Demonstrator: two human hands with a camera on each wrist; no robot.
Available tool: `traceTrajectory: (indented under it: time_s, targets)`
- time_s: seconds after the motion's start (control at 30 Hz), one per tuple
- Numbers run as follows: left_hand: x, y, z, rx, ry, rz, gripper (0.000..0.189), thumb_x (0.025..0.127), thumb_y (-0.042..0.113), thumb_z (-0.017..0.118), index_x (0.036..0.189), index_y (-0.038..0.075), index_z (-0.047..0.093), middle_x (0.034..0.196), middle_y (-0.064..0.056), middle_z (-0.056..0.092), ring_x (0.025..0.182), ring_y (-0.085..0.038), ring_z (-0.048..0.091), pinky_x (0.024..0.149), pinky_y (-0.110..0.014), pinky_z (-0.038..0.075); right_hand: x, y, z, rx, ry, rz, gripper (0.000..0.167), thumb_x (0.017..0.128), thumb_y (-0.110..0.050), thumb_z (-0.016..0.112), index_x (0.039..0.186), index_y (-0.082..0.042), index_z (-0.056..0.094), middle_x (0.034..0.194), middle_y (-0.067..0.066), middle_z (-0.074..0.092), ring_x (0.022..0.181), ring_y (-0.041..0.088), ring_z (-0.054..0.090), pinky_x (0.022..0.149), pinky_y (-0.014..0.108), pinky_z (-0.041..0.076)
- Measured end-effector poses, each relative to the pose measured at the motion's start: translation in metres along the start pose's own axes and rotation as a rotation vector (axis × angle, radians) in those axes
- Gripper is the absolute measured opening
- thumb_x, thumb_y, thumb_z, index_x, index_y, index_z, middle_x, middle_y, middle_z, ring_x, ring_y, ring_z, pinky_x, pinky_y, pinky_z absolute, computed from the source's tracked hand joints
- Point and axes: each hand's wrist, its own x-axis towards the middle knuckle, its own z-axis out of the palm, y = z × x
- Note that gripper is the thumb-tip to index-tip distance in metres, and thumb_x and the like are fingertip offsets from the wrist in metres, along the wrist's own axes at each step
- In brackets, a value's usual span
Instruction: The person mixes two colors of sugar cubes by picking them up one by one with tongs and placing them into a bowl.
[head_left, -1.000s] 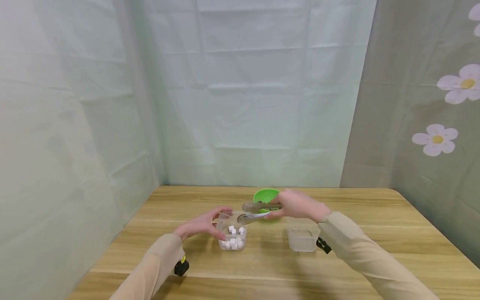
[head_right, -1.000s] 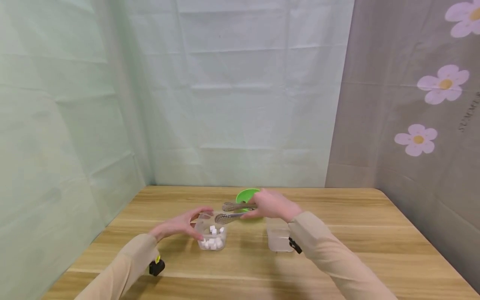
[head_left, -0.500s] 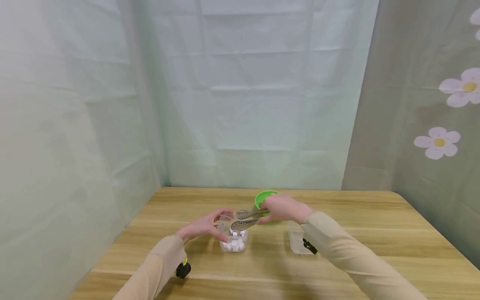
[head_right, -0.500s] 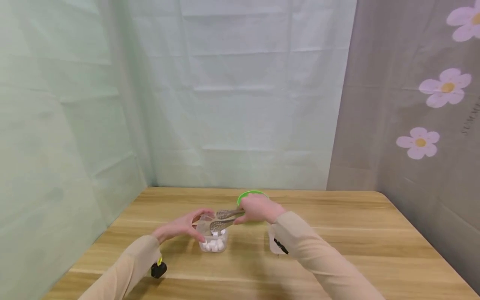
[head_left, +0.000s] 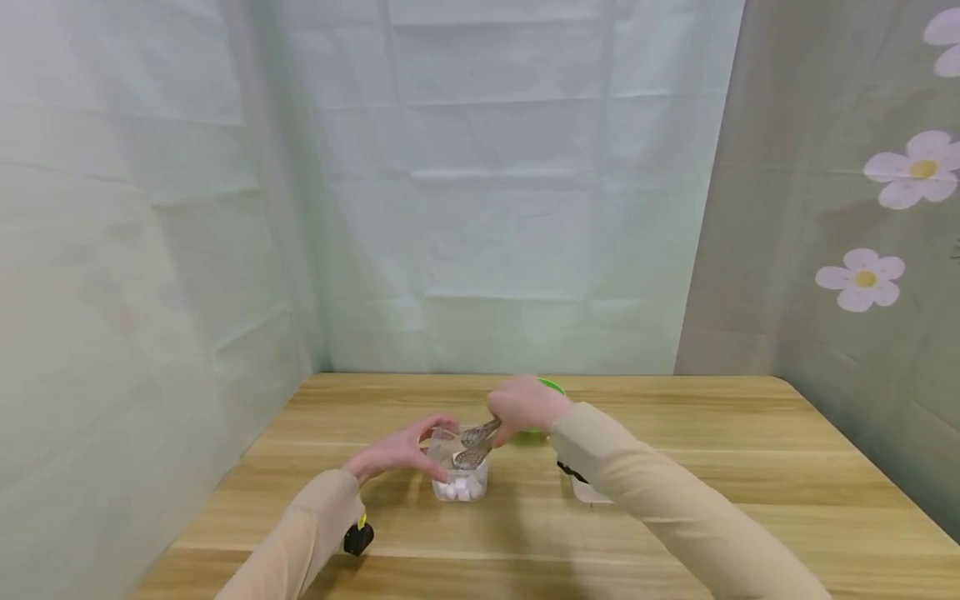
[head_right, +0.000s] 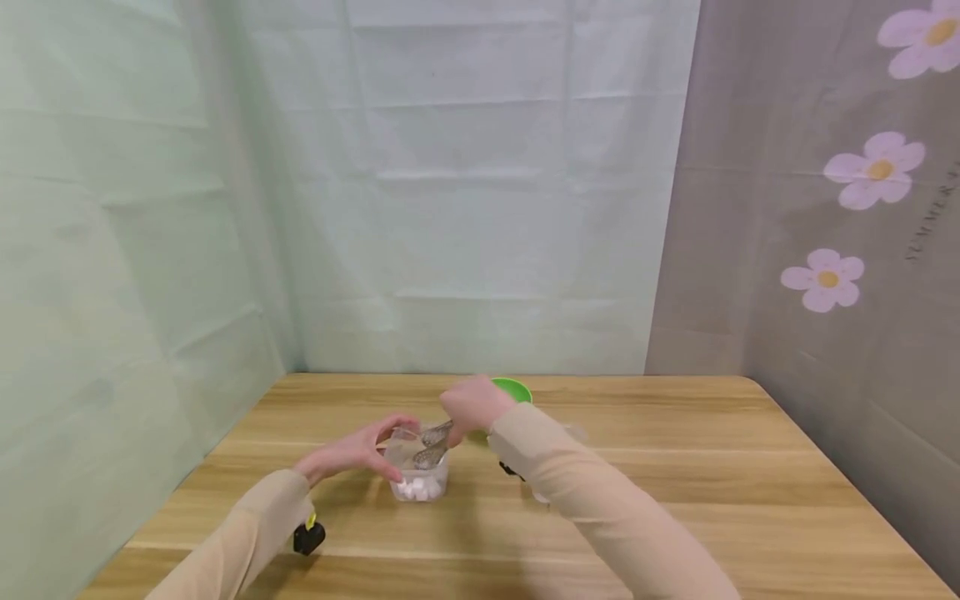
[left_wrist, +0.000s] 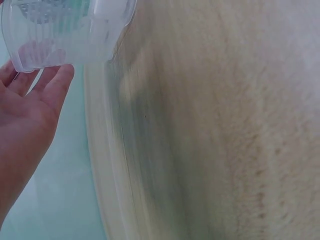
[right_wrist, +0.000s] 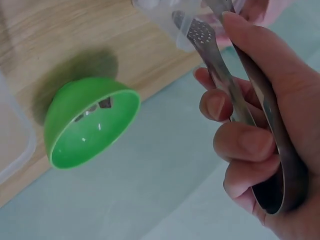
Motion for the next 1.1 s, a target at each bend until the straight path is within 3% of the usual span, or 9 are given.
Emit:
traceTrajectory:
  time_s: [0.1,0.27,0.73,1.1]
  targets:
    - [0.001,0.001,0.000,0.006,0.001,-0.001,0.083,0.067,0.018,0.080,0.135,0.005,0.034,0.130,-0.006,0.041,0.122,-0.031,0.029,0.097,-0.052,0.023,0.006,-0.006,0.002,-0.119,-0.023,0.011,0.034,0.070,-0.042,0.074,0.060,-0.018,0.052,0.055,-0.010,0.045,0.051,0.007,0.036,0.046,0.021,0.036]
    - [0.000,0.001,0.000,0.000,0.002,-0.023,0.083,0.067,0.019,0.080,0.135,0.006,0.034,0.130,-0.005,0.040,0.123,-0.031,0.028,0.096,-0.052,0.024,0.011,-0.012,0.007,-0.203,-0.018,0.010,0.034,0.068,-0.043,0.075,0.058,-0.018,0.053,0.056,-0.009,0.046,0.052,0.008,0.041,0.048,0.022,0.040]
    - [-0.001,0.002,0.000,-0.005,-0.006,-0.003,0.083,0.068,0.015,0.079,0.136,0.003,0.032,0.131,-0.008,0.039,0.122,-0.031,0.029,0.096,-0.051,0.024,0.013,-0.013,0.018,-0.236,0.081,-0.066,0.035,0.068,-0.043,0.075,0.056,-0.019,0.052,0.054,-0.010,0.044,0.049,0.007,0.039,0.046,0.020,0.039]
    - [-0.001,0.005,0.000,0.016,-0.005,-0.033,0.080,0.068,0.018,0.079,0.134,0.005,0.034,0.130,-0.006,0.040,0.119,-0.028,0.032,0.095,-0.050,0.027,0.007,-0.003,0.019,-0.118,0.105,-0.090,0.031,0.071,-0.041,0.073,0.056,-0.020,0.057,0.053,-0.013,0.045,0.048,0.006,0.039,0.045,0.020,0.038]
